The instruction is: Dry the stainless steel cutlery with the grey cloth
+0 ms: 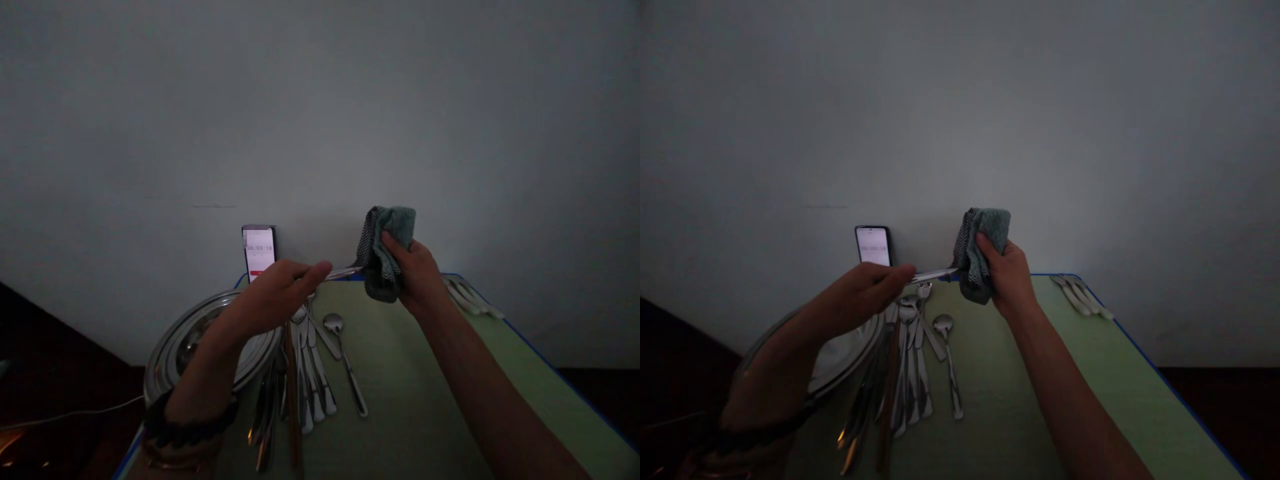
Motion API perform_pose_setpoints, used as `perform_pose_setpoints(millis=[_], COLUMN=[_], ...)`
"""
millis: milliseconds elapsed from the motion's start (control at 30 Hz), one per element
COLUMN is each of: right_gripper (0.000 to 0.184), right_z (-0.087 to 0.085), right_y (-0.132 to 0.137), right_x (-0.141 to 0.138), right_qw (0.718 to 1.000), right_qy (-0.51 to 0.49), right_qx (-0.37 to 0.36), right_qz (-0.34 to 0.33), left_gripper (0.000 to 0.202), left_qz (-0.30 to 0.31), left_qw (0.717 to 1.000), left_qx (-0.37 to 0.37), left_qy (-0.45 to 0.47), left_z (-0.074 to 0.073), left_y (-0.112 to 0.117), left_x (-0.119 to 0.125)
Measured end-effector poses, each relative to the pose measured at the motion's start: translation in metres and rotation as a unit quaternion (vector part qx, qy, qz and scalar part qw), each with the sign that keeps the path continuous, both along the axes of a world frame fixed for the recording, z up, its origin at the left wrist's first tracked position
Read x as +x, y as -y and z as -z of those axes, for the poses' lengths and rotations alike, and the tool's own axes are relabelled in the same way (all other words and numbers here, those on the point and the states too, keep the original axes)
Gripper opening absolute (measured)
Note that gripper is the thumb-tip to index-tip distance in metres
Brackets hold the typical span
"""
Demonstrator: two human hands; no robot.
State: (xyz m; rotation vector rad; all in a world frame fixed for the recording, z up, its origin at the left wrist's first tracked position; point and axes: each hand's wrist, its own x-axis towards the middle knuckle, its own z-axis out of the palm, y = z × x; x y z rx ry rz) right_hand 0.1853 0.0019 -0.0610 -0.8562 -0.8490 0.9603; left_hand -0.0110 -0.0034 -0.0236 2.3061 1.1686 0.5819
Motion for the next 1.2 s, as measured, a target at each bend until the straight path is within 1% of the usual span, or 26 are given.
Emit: perform_pose_setpoints(millis=[67, 100, 167, 233, 300, 333, 367, 400, 433, 500, 533, 567, 633, 667, 700, 733, 800, 867, 933, 1000, 1067, 1100, 1167, 1200], right_gripper=[0.025, 0.025, 0.025, 0.025, 0.025, 0.025, 0.024, 0.024, 0.024, 0.025, 0.025, 0.025, 0.027, 0.028, 0.029, 0.029, 0.030, 0.029, 0.027, 0.023, 0.021, 0.022, 0.023, 0.022], right_z=[0.001, 0.002, 0.004, 0.004, 0.003, 0.001, -0.002, -0.005, -0.007, -0.012, -0.014, -0.014, -0.013, -0.012, -0.010, -0.008, -0.002, 0.002, 0.004, 0.003, 0.000, -0.001, -0.005, -0.006], right_y=[-0.001, -0.001, 0.001, 0.005, 0.011, 0.014, 0.016, 0.019, 0.020, 0.021, 0.021, 0.020, 0.017, 0.015, 0.013, 0.011, 0.007, 0.005, 0.005, 0.009, 0.014, 0.017, 0.021, 0.022], right_x=[-0.006, -0.007, -0.007, -0.002, 0.005, 0.009, 0.013, 0.016, 0.018, 0.018, 0.017, 0.014, 0.007, 0.003, -0.001, -0.005, -0.011, -0.011, -0.004, 0.007, 0.018, 0.023, 0.030, 0.031], right_qw=[0.999, 0.999, 0.999, 0.989, 0.959, 0.941, 0.924, 0.911, 0.901, 0.893, 0.897, 0.906, 0.933, 0.950, 0.966, 0.979, 0.992, 0.993, 0.986, 0.965, 0.925, 0.900, 0.865, 0.856], right_qy=[-0.039, -0.043, -0.010, 0.077, 0.188, 0.242, 0.293, 0.339, 0.380, 0.430, 0.435, 0.423, 0.352, 0.298, 0.239, 0.182, 0.104, 0.095, 0.143, 0.216, 0.296, 0.332, 0.385, 0.403], right_qx=[0.000, -0.001, -0.016, -0.041, -0.064, -0.072, -0.071, -0.065, -0.052, -0.018, -0.003, 0.008, 0.026, 0.035, 0.046, 0.056, 0.069, 0.069, 0.043, -0.005, -0.042, -0.054, -0.059, -0.056], right_qz=[-0.004, -0.010, -0.044, -0.116, -0.200, -0.227, -0.235, -0.227, -0.204, -0.128, -0.079, -0.025, 0.064, 0.085, 0.084, 0.066, 0.012, -0.024, -0.069, -0.146, -0.233, -0.275, -0.316, -0.318], left_gripper=[0.048, 0.048, 0.047, 0.047, 0.046, 0.045, 0.045, 0.044, 0.043, 0.043, 0.043, 0.042, 0.041, 0.041, 0.041, 0.041, 0.042, 0.042, 0.042, 0.041, 0.042, 0.042, 0.044, 0.045], left_qz=[0.009, 0.008, -0.005, -0.031, -0.051, -0.055, -0.054, -0.047, -0.037, -0.015, -0.002, 0.015, 0.051, 0.063, 0.068, 0.064, 0.038, 0.014, -0.001, -0.008, -0.003, 0.004, 0.022, 0.030], left_qw=[1.000, 1.000, 0.998, 0.996, 0.995, 0.994, 0.995, 0.996, 0.996, 0.998, 0.999, 0.999, 0.999, 0.998, 0.998, 0.998, 0.999, 0.999, 0.998, 0.997, 0.997, 0.997, 0.997, 0.996], left_qx=[0.009, 0.022, 0.054, 0.079, 0.086, 0.084, 0.080, 0.075, 0.070, 0.058, 0.049, 0.037, 0.009, 0.000, -0.002, 0.003, 0.027, 0.050, 0.065, 0.069, 0.060, 0.053, 0.041, 0.037], left_qy=[-0.004, -0.009, -0.020, -0.027, -0.029, -0.030, -0.031, -0.031, -0.029, -0.022, -0.016, -0.008, 0.006, 0.012, 0.018, 0.022, 0.020, 0.008, -0.010, -0.025, -0.040, -0.049, -0.067, -0.074], left_z=[0.000, 0.000, 0.001, 0.003, 0.005, 0.006, 0.008, 0.009, 0.010, 0.011, 0.011, 0.010, 0.008, 0.007, 0.006, 0.005, 0.003, 0.003, 0.003, 0.004, 0.005, 0.006, 0.008, 0.009], left_y=[0.000, -0.001, -0.004, -0.008, -0.012, -0.013, -0.014, -0.015, -0.015, -0.013, -0.012, -0.011, -0.007, -0.005, -0.004, -0.003, -0.004, -0.006, -0.009, -0.012, -0.014, -0.014, -0.015, -0.016], left_x=[0.000, -0.001, -0.005, -0.010, -0.015, -0.017, -0.019, -0.020, -0.020, -0.019, -0.018, -0.016, -0.011, -0.008, -0.006, -0.004, -0.002, -0.005, -0.010, -0.017, -0.022, -0.024, -0.024, -0.023])
